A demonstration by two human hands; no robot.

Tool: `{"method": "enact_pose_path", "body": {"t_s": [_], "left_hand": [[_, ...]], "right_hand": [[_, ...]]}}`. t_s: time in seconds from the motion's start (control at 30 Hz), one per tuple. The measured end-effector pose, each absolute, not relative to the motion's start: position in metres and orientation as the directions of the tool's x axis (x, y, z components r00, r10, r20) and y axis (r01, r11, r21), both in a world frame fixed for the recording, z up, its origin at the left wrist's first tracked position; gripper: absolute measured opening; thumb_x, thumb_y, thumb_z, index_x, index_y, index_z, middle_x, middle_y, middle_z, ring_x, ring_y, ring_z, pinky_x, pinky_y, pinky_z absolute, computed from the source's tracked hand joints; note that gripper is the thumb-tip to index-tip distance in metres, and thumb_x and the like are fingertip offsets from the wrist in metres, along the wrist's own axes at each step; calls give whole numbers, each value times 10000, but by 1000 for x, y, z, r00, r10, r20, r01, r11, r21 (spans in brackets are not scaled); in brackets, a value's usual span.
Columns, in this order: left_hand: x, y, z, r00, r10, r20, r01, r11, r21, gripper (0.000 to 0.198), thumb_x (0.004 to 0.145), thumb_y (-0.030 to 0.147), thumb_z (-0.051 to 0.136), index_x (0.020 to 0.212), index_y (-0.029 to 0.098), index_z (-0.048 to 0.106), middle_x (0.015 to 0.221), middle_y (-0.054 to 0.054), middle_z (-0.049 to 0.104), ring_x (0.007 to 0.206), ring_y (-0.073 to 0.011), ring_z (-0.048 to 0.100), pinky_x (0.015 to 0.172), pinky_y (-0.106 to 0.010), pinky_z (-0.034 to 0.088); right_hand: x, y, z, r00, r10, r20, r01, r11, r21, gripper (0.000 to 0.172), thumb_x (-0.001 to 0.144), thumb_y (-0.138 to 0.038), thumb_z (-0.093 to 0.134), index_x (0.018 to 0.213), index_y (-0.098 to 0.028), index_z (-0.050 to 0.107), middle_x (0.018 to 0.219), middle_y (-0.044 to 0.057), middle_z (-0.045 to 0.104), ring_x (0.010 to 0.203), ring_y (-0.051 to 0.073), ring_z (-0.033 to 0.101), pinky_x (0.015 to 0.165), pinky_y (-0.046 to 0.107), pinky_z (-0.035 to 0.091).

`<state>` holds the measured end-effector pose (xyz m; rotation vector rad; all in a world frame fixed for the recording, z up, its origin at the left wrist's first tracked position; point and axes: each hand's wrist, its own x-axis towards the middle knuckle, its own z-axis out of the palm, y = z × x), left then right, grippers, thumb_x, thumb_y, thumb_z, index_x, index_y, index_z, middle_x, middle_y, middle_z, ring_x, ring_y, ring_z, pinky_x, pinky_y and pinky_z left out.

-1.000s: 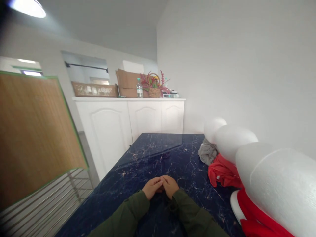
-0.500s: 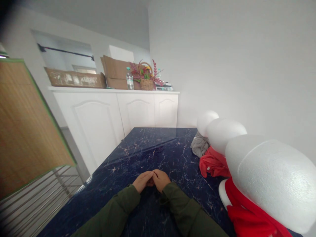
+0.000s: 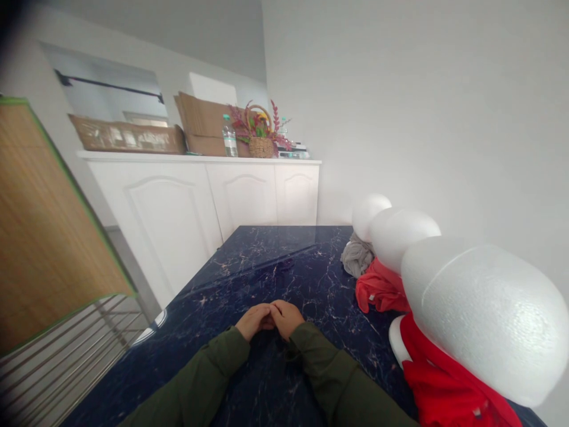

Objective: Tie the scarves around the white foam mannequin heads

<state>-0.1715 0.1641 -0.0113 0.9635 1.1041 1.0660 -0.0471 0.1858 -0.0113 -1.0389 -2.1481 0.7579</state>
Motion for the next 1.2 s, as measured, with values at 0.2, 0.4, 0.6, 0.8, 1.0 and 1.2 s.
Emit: {"method": "enact_pose_path", "body": {"t_s": [0.2, 0.4, 0.6, 0.8, 1.0, 1.2], "left_hand": [[-171, 163, -7, 127, 971, -203, -131, 220, 967, 165, 624, 248, 539, 716, 123, 597, 570, -12, 599, 550, -117, 557, 563, -236, 405], [-170, 161, -7, 119, 976, -183, -100, 195, 976, 171, 640, 258, 536, 732, 126, 592, 580, -13, 596, 573, -125, 560, 576, -241, 414], [-170, 162, -9, 122, 981, -152, -49, 159, 986, 182, 657, 283, 514, 728, 133, 589, 576, -5, 584, 566, -121, 552, 571, -242, 419], [-170, 160, -7, 107, 986, -131, -11, 133, 991, 164, 676, 287, 495, 681, 139, 566, 554, -6, 568, 543, -125, 545, 551, -245, 416], [-171, 160, -10, 78, 993, -93, 35, 90, 995, 191, 680, 192, 423, 724, 131, 599, 637, -37, 603, 594, -141, 558, 566, -257, 436], [-182, 164, -11, -113, 967, 228, 205, -202, 958, 369, 608, 90, 485, 935, 172, 637, 1005, -55, 618, 914, -186, 538, 901, -318, 376]], "right_hand": [[-47, 185, -10, -483, 831, 276, 465, 511, -723, 303, 861, -265, 329, 830, -168, 614, 837, 45, 631, 795, 139, 560, 732, 248, 409], [-47, 186, -11, -484, 830, 277, 473, 515, -715, 303, 861, -255, 322, 803, -170, 607, 819, 44, 623, 787, 137, 552, 732, 249, 405], [-46, 189, -15, -481, 827, 293, 475, 526, -706, 314, 864, -259, 307, 780, -169, 596, 795, 44, 611, 764, 137, 542, 722, 250, 403], [-47, 189, -16, -487, 818, 307, 511, 552, -659, 336, 867, -263, 290, 715, -165, 573, 709, 35, 584, 688, 136, 523, 657, 250, 404], [-47, 184, -15, -480, 811, 335, 536, 573, -620, 328, 866, -274, 307, 924, -149, 604, 894, 85, 627, 852, 164, 558, 782, 290, 420], [-45, 172, -1, -415, 746, 521, 766, 596, -242, 567, 803, -294, 431, 1328, -123, 303, 1416, 136, 210, 1309, 299, 109, 1027, 523, 114]]}}
